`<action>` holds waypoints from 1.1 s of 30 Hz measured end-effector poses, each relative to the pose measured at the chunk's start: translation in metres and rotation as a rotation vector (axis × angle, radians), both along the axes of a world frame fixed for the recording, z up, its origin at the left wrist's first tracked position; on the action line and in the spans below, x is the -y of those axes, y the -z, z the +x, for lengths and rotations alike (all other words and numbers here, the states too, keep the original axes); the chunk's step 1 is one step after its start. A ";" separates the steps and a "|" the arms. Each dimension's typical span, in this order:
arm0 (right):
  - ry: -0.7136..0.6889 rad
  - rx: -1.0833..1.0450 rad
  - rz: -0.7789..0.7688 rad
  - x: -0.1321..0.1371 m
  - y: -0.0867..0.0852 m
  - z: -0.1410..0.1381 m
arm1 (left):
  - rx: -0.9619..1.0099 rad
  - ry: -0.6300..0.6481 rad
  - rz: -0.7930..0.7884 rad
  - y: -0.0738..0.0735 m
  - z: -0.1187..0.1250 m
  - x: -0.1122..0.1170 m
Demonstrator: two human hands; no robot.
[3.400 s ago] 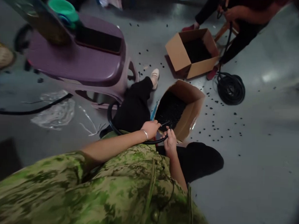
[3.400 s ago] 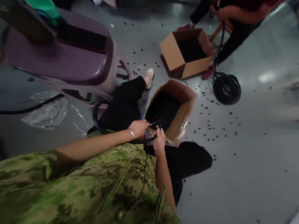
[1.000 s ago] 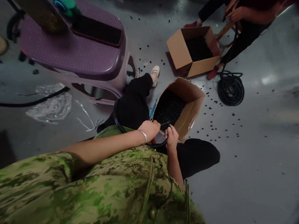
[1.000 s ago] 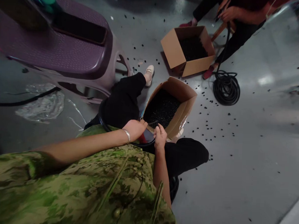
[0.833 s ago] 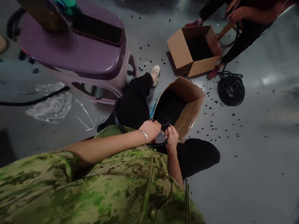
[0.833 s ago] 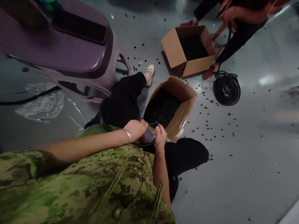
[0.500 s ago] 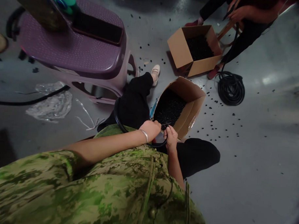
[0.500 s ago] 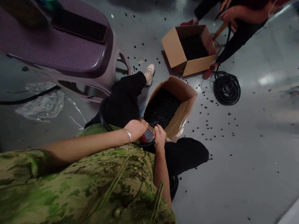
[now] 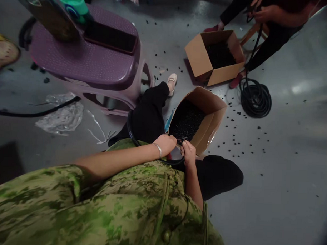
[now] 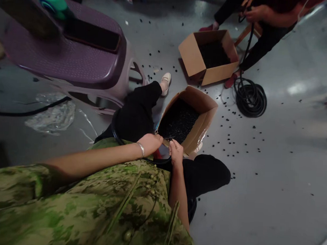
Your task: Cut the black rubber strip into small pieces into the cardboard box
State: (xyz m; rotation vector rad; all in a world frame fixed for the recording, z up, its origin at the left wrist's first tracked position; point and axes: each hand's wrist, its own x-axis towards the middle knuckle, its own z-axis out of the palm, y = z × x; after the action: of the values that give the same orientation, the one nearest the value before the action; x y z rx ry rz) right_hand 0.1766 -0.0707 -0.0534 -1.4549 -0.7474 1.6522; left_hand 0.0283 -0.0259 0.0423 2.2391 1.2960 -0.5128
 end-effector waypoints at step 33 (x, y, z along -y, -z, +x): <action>0.138 0.113 0.050 -0.024 0.121 -0.039 | -0.191 -0.008 -0.059 0.083 -0.012 -0.012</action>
State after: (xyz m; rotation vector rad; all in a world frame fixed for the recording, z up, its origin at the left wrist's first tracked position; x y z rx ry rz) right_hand 0.1377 -0.0470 -0.1739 -1.5387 -0.7279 1.4476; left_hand 0.0166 -0.0142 -0.0408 2.1785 1.3631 -0.7679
